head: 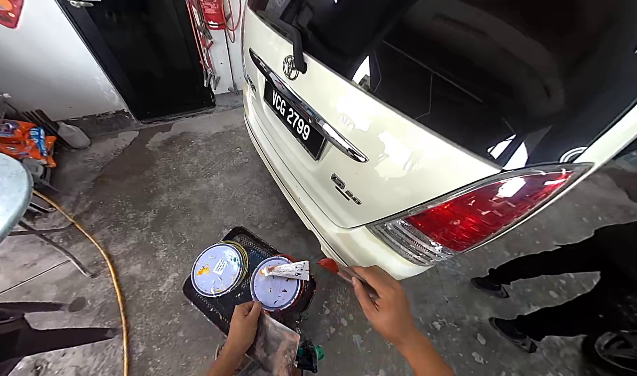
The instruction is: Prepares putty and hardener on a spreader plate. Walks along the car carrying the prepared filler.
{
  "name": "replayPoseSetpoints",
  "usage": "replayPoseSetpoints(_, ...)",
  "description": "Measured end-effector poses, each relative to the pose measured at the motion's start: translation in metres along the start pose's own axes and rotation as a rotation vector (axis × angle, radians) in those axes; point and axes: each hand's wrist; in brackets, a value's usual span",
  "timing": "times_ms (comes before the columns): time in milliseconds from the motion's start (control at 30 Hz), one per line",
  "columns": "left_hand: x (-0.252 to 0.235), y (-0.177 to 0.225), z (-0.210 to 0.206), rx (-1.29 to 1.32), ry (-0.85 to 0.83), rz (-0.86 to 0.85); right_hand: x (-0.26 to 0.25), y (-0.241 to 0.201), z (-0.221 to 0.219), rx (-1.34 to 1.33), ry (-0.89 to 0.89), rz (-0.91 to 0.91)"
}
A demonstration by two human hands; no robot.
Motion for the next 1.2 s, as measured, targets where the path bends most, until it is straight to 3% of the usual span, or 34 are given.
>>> replayPoseSetpoints(133, -0.014, -0.014, -0.015, -0.081, -0.053, 0.037, -0.007, -0.022, 0.024, -0.237, 0.325, 0.091)
replayPoseSetpoints(267, -0.003, -0.020, -0.011, -0.121, -0.057, 0.082, -0.003, -0.046, 0.011, -0.617, 0.543, -0.043)
replayPoseSetpoints(367, 0.015, -0.001, -0.002, -0.071, -0.013, 0.216, 0.000, -0.054, -0.003, -0.800, 0.547, -0.124)
replayPoseSetpoints(467, 0.038, 0.039, 0.005, 0.225, 0.065, 0.226, 0.000, -0.048, -0.009, -0.833, 0.415, -0.056)
replayPoseSetpoints(533, 0.054, 0.072, 0.011, 0.411, 0.053, 0.042, -0.004, -0.043, -0.008, -0.815, 0.312, -0.001)
replayPoseSetpoints(600, 0.066, 0.107, 0.019, 0.442, -0.043, -0.283, -0.009, -0.043, -0.008, -0.823, 0.221, 0.039)
replayPoseSetpoints(700, 0.076, 0.156, 0.022, 0.271, 0.002, -0.758, -0.019, -0.054, -0.012, -0.923, 0.107, 0.091)
replayPoseSetpoints(767, 0.080, 0.179, 0.026, 0.079, 0.137, -0.925, -0.026, -0.065, -0.015, -0.959, 0.040, 0.128)
replayPoseSetpoints(900, 0.085, 0.195, 0.044, -0.267, 0.344, -1.044, -0.046, -0.077, -0.019, -0.733, -0.129, 0.292)
replayPoseSetpoints(1000, 0.084, 0.187, 0.055, -0.378, 0.373, -1.128, -0.062, -0.083, -0.011, -0.253, -0.298, 0.406)
replayPoseSetpoints(1100, 0.078, 0.166, 0.059, -0.274, 0.322, -1.109, -0.070, -0.099, -0.011, 0.095, -0.368, 0.460)
replayPoseSetpoints(1200, 0.065, 0.128, 0.063, 0.057, 0.287, -0.887, -0.064, -0.099, -0.024, 0.104, -0.378, 0.263)
Point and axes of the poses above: each hand's wrist, its own x-axis away from the middle knuckle, its own z-axis out of the back of the hand, y = z × x, and after that the axes turned 1 degree about -z, right-handed
